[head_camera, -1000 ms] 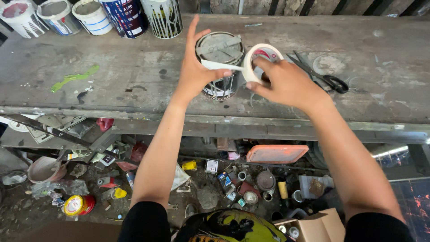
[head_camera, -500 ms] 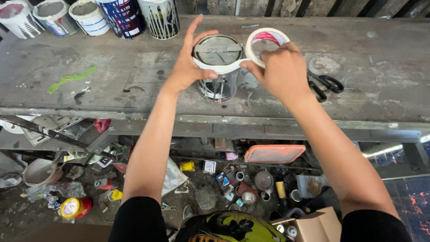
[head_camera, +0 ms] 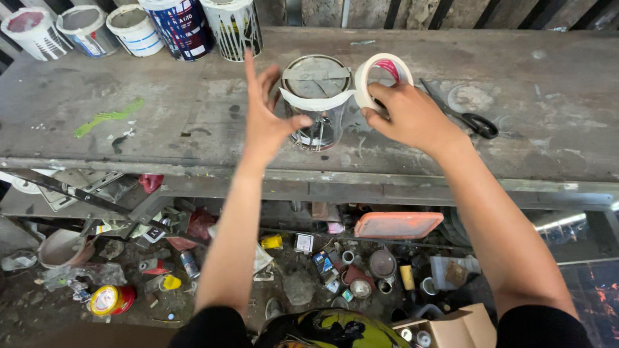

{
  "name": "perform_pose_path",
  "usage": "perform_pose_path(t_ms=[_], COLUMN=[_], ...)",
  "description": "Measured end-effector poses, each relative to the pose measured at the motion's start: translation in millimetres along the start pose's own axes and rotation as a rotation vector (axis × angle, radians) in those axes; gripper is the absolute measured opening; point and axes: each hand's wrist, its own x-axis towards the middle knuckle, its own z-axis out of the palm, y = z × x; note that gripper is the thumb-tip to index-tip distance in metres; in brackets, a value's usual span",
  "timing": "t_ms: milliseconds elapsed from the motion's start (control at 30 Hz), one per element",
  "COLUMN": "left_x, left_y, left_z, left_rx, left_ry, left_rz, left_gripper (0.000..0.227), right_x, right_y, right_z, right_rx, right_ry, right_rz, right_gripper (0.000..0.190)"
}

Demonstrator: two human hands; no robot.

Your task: The person applies white tape to the top edges of paint cans using scissors and then places them back into a box.

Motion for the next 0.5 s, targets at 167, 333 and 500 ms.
perform_pose_path(t_ms=[167,333,500], left_x=[-21,-6,12], left_y=[15,31,19], left_z=[61,56,28], left_rx=[0.088,0.227,0.055], left_ry=[0.262,0.205,0.024], left_rz=[0.002,0.080,0.071], left_gripper=[0.151,0.144,0.145], right_x=[3,4,-4], right_y=[-2,5,20], right_z=[-3,-4,-1], right_rx=[-0.103,-0.113,-0.226], right_ry=[-0.089,-0.034,0.039], right_rz=[0.100,0.007,-0.289], right_gripper=[0.026,0.033,0.033])
